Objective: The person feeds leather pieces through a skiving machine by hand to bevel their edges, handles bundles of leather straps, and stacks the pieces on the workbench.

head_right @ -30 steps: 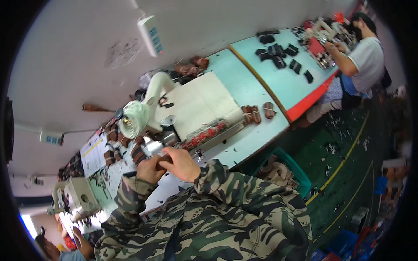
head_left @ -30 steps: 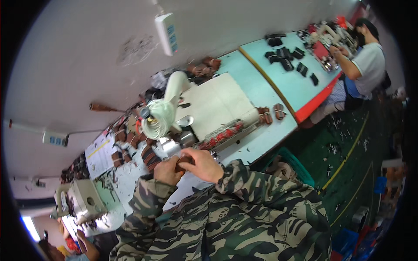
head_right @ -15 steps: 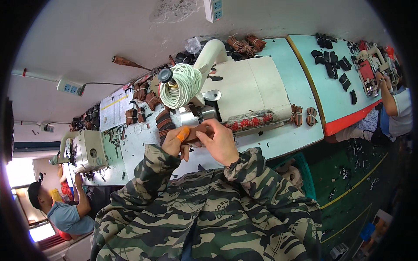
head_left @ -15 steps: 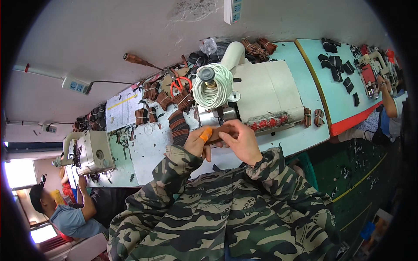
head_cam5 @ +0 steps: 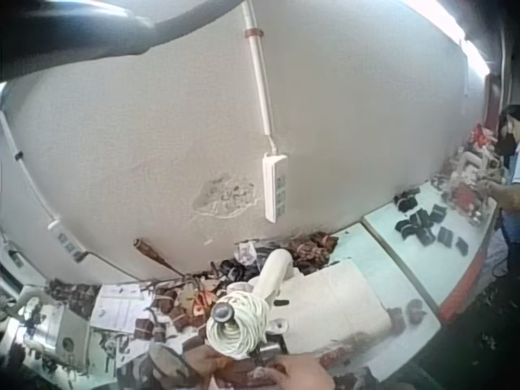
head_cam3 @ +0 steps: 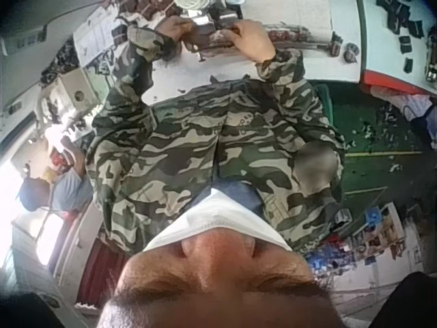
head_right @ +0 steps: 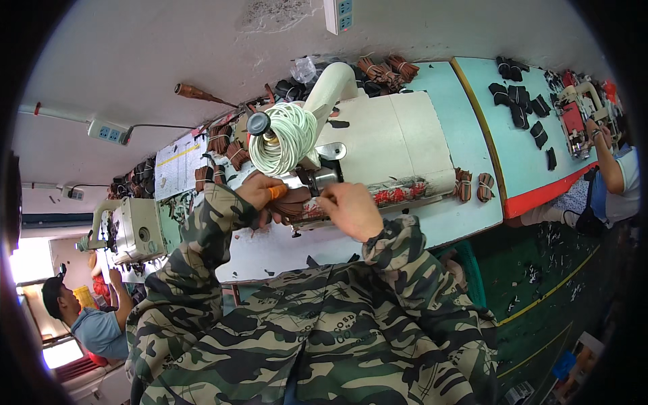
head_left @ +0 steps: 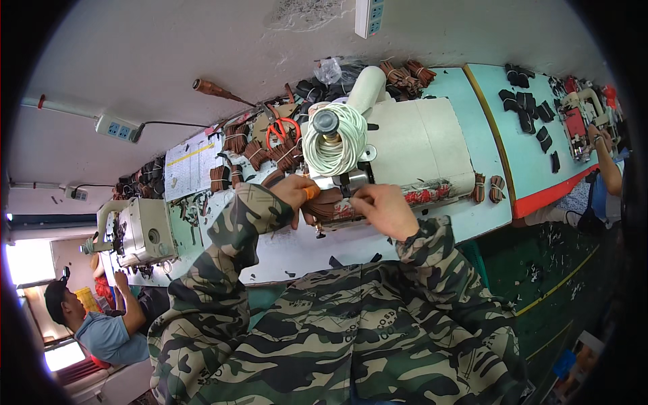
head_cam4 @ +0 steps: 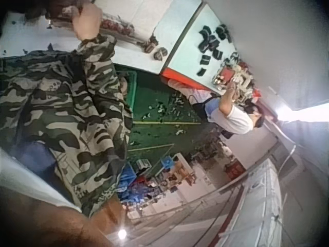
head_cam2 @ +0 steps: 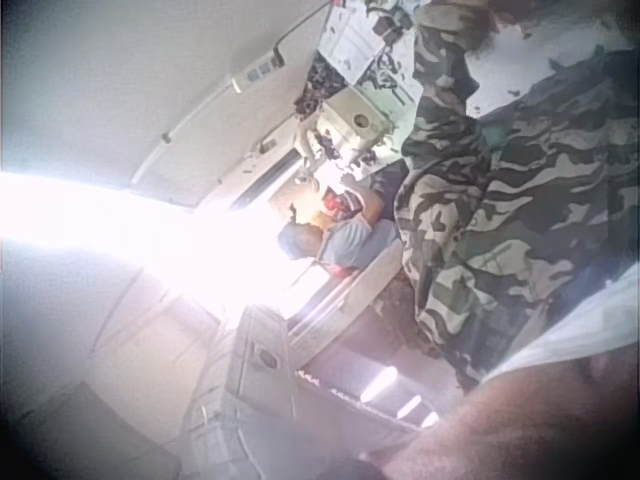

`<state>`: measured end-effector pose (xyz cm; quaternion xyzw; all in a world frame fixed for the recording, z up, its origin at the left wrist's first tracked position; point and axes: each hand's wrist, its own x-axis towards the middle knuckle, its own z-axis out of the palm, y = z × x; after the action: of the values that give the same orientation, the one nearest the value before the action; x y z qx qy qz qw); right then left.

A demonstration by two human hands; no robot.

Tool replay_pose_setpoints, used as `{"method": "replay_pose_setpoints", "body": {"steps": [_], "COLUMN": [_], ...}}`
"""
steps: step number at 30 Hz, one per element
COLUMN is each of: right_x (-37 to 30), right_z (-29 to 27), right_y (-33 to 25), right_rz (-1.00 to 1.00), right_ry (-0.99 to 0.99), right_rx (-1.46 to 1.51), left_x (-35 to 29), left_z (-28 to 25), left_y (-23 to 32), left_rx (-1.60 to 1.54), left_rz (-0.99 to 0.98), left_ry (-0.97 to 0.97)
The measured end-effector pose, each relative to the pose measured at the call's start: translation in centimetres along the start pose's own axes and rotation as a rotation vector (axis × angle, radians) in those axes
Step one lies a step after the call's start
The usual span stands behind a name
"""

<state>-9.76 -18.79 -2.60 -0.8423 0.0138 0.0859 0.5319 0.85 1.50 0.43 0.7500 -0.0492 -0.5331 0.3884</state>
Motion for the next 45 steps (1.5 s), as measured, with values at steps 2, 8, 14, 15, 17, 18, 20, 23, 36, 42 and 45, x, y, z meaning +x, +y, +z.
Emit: {"method": "replay_pose_setpoints", "body": {"steps": [2, 8, 14, 15, 17, 18, 20, 23, 36, 42, 45], "right_x": [0.2, 1.5, 0.8, 0.5, -0.4, -0.6, -2.0, -4.3, -3.0, -1.0, 0.1], "right_z": [-1.3, -2.3, -4.0, -4.8, -5.2, -5.2, -4.0, -0.7, 2.6, -0.2, -1.5], "right_y": [0.0, -1.1, 0.4, 0.0, 0.6, 1.2, 1.7, 2.3, 0.6, 0.6, -0.4], "right_rz": [-0.005, 0.025, -0.25, -0.367, -0.437, -0.505, -0.502, -0.38, 0.261, 0.044, -0.046], "right_ry": [0.048, -0.006, 0.371, 0.54, 0.582, 0.615, 0.592, 0.537, -0.066, 0.008, 0.093], "right_rx": [0.015, -0.069, -0.233, -0.361, -0.534, -0.704, -0.674, -0.379, 0.694, 0.157, -0.009], "left_x": [0.9, 0.0, 0.5, 0.5, 0.2, 0.6, 1.5, 0.7, -2.2, 1.3, 0.6], "left_z": [-0.5, -0.5, -0.8, -1.3, -0.7, -0.4, -0.2, 0.8, 2.8, 0.7, 0.8], "left_y": [0.2, 2.1, 2.2, 0.9, 0.2, -0.7, -2.7, -1.1, -0.2, -1.4, 1.8], "left_rx": [0.043, -0.055, -0.067, -0.102, -0.182, -0.181, -0.248, -0.234, -0.27, -0.073, -0.1], "left_rz": [0.025, -0.004, -0.059, -0.041, -0.001, 0.001, 0.049, 0.023, 0.06, 0.019, -0.068], "left_ry": [0.004, -0.031, -0.121, -0.165, -0.201, -0.21, -0.183, -0.185, -0.292, -0.025, -0.021]}}
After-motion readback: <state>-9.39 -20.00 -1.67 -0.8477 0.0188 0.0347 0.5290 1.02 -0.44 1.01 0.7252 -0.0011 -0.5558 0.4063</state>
